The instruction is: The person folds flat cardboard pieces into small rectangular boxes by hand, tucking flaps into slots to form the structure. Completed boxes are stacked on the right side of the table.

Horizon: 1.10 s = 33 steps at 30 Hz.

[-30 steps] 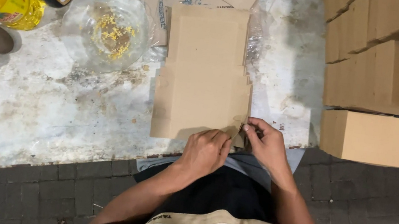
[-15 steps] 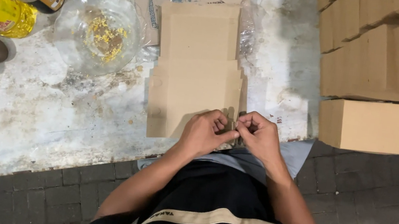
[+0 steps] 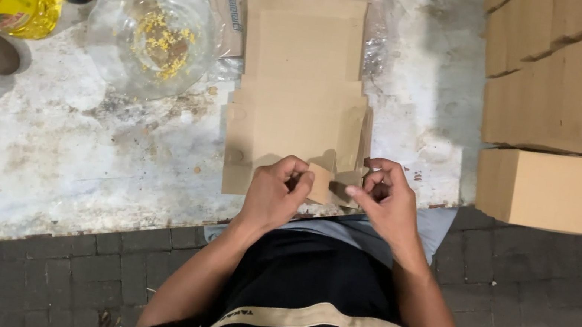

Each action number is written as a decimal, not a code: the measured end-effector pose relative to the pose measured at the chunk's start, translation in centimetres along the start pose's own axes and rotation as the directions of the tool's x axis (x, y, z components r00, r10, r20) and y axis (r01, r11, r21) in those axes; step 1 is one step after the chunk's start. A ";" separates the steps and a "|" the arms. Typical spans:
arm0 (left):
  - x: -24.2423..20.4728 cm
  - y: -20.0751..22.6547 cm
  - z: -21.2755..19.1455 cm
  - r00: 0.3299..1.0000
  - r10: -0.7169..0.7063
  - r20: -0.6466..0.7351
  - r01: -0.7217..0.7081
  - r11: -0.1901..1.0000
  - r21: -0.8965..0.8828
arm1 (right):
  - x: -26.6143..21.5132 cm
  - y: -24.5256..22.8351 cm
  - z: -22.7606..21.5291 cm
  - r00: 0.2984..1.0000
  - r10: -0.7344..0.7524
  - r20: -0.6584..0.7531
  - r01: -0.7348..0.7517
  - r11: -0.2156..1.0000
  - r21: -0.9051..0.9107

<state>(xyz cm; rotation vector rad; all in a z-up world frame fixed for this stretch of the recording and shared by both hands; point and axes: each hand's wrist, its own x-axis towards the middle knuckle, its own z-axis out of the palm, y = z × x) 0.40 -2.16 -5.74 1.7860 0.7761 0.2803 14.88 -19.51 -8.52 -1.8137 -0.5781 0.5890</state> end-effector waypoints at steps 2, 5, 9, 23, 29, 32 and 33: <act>-1.2 2.3 -1.2 0.988 0.140 -0.065 -0.144 0.988 -0.050 | 0.3 -1.7 0.4 1.000 0.001 0.019 0.001 0.992 -0.122; -3.1 4.7 -3.9 0.887 0.422 -0.187 -0.414 0.906 0.082 | 0.3 -3.6 0.2 0.999 -0.032 0.005 0.032 0.946 -0.324; -5.1 10.6 -5.3 0.863 0.324 0.388 -0.502 0.633 0.589 | -0.2 -1.7 0.3 0.997 -0.067 -0.042 0.068 0.998 0.002; -0.1 1.3 2.2 0.713 0.672 0.200 -0.657 0.541 0.526 | 5.8 -1.5 1.8 0.983 0.075 0.170 -0.059 0.993 -0.099; 0.1 0.0 2.2 0.696 0.691 0.196 -0.666 0.520 0.535 | 6.7 -0.8 2.8 0.983 0.121 0.135 -0.104 0.986 -0.128; 0.0 0.2 1.7 0.691 0.699 0.184 -0.683 0.548 0.482 | 6.7 0.7 3.0 0.982 0.144 0.124 -0.146 0.989 0.006; 0.1 0.3 1.5 0.691 0.703 0.170 -0.683 0.556 0.473 | 6.7 1.2 3.0 0.983 0.146 0.113 -0.154 0.986 0.059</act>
